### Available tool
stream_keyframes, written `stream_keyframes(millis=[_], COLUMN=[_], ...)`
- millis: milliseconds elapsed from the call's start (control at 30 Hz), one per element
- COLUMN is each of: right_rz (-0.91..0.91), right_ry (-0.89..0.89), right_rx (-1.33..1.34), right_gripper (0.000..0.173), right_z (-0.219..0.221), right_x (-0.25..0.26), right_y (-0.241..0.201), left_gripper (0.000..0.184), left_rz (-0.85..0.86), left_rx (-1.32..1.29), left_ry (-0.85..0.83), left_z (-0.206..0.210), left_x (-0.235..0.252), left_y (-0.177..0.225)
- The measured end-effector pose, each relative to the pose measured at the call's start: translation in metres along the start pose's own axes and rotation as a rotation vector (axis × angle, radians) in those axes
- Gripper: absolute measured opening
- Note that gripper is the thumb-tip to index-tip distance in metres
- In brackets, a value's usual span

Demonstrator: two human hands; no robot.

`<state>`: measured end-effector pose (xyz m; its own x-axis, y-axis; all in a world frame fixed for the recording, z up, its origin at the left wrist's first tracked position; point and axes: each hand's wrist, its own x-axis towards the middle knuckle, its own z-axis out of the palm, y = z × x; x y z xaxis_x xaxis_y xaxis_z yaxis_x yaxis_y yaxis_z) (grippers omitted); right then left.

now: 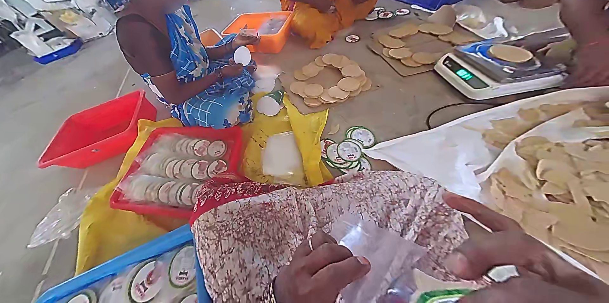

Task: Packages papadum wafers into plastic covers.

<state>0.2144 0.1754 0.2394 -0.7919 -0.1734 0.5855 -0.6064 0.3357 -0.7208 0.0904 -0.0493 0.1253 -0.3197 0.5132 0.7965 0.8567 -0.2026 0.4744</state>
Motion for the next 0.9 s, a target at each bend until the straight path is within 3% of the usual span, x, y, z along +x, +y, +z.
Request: stream_keyframes(millis=[200, 333, 433, 533, 667, 767, 833, 900], right_rz=[0.054, 0.122, 0.263, 0.397, 0.295, 0.355, 0.386, 0.369], right_ry=[-0.027, -0.006, 0.119, 0.215, 0.092, -0.068, -0.071, 0.028], right_rx=[0.002, -0.004, 0.078, 0.095, -0.14, -0.283, -0.243, -0.163], right_gripper=[0.021, 0.015, 0.028, 0.057, 0.063, 0.088, 0.089, 0.072], right_z=[0.021, 0.028, 0.042, 0.06, 0.074, 0.072, 0.068, 0.069], right_x=[0.011, 0.005, -0.006, -0.016, -0.04, -0.052, -0.058, -0.06], right_y=[0.012, 0.039, 0.058, 0.067, 0.086, 0.085, 0.083, 0.08], left_gripper=[0.015, 0.019, 0.015, 0.016, 0.018, 0.014, 0.014, 0.012], left_rz=[-0.047, -0.233, -0.429, -0.763, -0.982, -1.057, -1.057, -1.047], left_rx=[-0.069, -0.273, -0.52, -0.799, -0.94, -0.904, -0.92, -0.955], left_ry=[-0.022, -0.033, -0.015, 0.073, 0.204, 0.204, 0.19, 0.225], left_z=[0.003, 0.006, 0.01, 0.012, 0.014, 0.009, 0.009, 0.011], left_x=[0.001, -0.001, -0.007, -0.011, -0.015, -0.02, -0.024, -0.026], left_y=[0.004, 0.008, 0.012, 0.022, 0.021, 0.014, 0.011, 0.011])
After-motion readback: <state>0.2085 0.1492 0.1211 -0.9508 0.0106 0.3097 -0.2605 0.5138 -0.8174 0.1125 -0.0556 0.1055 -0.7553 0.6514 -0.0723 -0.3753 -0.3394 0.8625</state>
